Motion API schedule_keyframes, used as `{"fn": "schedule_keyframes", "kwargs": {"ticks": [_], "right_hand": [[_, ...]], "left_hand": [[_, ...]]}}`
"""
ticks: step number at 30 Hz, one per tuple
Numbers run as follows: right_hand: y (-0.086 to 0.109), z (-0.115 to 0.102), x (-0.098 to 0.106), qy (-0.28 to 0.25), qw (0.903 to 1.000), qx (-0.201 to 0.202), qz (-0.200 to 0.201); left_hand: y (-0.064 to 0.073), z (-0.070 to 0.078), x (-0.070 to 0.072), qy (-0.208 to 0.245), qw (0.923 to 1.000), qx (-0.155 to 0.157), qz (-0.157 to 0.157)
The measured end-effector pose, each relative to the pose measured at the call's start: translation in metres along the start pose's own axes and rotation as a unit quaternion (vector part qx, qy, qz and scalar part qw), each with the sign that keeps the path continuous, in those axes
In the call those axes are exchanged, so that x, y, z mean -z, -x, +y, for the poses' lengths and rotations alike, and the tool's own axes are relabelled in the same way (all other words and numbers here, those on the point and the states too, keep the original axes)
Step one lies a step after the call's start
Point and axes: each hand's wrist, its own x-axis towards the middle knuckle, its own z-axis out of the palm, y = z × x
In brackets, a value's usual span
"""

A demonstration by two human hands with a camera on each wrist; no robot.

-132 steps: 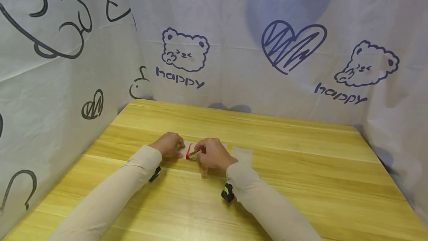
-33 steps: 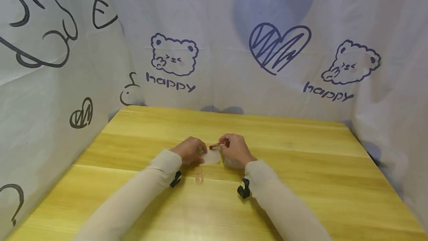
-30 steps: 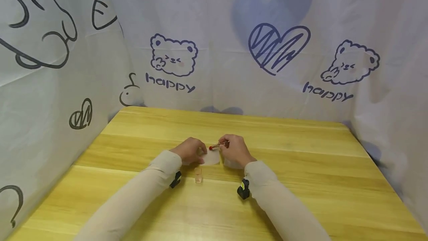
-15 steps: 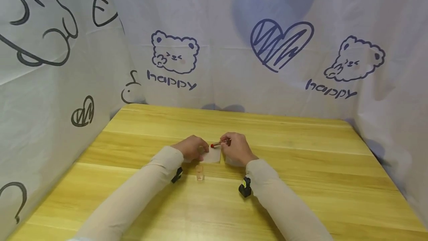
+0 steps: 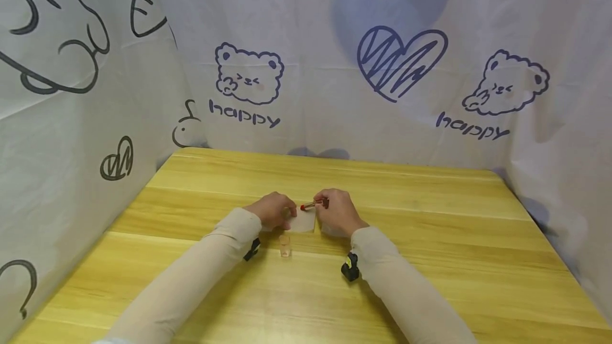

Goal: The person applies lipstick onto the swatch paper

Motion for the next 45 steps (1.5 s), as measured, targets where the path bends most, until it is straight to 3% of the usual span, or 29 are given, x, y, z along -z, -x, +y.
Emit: {"fn": "schedule_keyframes", "kwargs": {"ticks": [11,24,45], "right_hand": [[-0.0001,-0.0002,0.0008,0.004,0.9999,-0.007,-0.01],[0.0013,-0.0032,0.0009,0.007,0.9998,0.001,-0.02],[0.0064,-0.0078,0.0042,0.021,0.9991,0.019,-0.033]], "left_hand": [[0.0018,0.0002,0.0012,-0.014,0.9999,0.003,0.008],[0.004,-0.0005,0.0032,0.006,0.9995,0.029,-0.009],[0.0073,0.0014,0.0044,0.013,0.9995,0.027,-0.006]]}}
